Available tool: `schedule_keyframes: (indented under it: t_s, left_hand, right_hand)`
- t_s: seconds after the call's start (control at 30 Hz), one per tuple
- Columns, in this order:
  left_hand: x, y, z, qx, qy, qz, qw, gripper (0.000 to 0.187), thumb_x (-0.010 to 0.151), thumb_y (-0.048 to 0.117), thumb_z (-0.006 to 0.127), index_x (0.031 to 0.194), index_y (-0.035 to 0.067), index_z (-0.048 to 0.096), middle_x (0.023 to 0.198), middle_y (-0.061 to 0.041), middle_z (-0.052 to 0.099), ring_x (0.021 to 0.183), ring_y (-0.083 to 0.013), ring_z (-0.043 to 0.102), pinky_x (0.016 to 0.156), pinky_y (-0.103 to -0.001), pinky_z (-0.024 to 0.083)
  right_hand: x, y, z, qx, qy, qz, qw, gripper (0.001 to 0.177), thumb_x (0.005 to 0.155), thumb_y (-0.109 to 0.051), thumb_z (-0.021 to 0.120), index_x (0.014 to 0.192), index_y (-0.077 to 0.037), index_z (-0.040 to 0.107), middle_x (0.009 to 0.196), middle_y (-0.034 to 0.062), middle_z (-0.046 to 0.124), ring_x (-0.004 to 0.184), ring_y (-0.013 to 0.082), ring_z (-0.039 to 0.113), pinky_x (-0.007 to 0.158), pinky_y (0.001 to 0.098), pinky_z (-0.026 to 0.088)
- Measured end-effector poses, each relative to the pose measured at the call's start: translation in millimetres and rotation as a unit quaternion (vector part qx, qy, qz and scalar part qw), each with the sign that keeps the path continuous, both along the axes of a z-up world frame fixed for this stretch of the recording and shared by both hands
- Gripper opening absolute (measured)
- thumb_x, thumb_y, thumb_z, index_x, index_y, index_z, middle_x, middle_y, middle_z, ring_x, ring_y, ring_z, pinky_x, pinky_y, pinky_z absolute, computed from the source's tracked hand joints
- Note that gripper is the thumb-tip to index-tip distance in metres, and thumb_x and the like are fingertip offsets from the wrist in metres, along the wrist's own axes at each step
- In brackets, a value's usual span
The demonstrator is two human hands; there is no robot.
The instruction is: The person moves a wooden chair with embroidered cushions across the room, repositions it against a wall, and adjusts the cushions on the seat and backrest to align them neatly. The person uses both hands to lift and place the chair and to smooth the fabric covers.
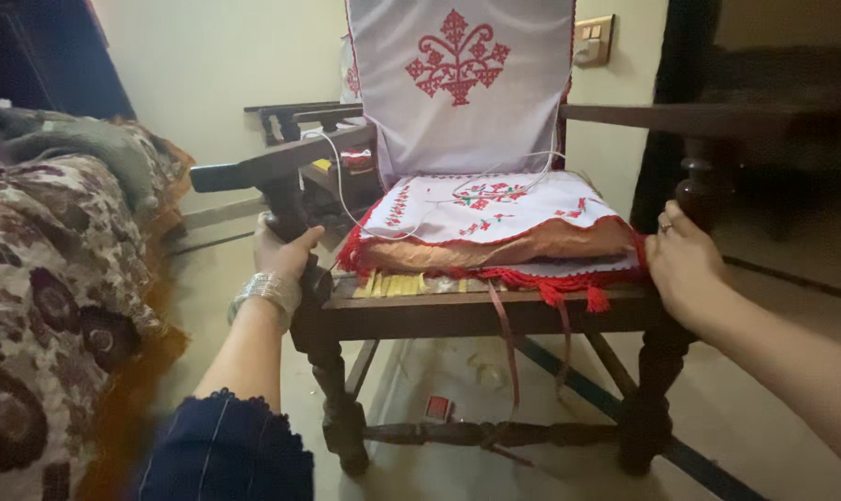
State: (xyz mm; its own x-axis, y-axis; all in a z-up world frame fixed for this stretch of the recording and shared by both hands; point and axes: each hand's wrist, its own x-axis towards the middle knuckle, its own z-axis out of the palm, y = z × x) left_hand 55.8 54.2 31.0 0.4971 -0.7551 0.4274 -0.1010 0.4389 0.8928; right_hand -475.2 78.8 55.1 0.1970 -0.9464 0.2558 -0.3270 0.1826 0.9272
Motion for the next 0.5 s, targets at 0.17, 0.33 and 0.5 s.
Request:
schedule_keyframes:
  t_s: [0.17,0.33,0.5]
  left_hand:
    - [6,-4,-3,0.005,-0.047,0.03,0.998,0.043,0.075,0.01,0.087,0.108,0.006,0.06,0.092,-0.007,0.073,0.075,-0.0164,0.07,0.063,-0.033,0.057]
    - [12,-13,-11,0.031,-0.032,0.027,0.999,0.033,0.075,0.016,0.084,0.101,0.001,0.07,0.088,-0.01,0.074,0.071,-0.0219,0.07,0.065,-0.039,0.058]
    - [13,-16,-13,-0.024,-0.082,0.071,0.994,0.034,0.073,0.022,0.083,0.1,0.003,0.072,0.086,-0.011,0.076,0.082,-0.0258,0.077,0.079,-0.04,0.058]
  right_hand:
    - [9,-2,-3,-0.007,0.014,-0.047,0.999,0.038,0.099,-0.023,0.046,0.132,-0.006,0.055,0.142,0.015,0.056,0.144,0.0289,0.041,0.125,0.0436,0.013]
    - [39,17,9,-0.016,-0.022,-0.098,0.995,0.044,0.1,-0.026,0.047,0.14,-0.007,0.049,0.148,0.0135,0.051,0.148,0.0262,0.035,0.128,0.0404,0.008]
    - [74,27,15,0.004,0.025,-0.206,0.978,0.057,0.101,-0.026,0.049,0.151,-0.003,0.035,0.154,0.0137,0.043,0.15,0.0273,0.029,0.126,0.0406,0.004]
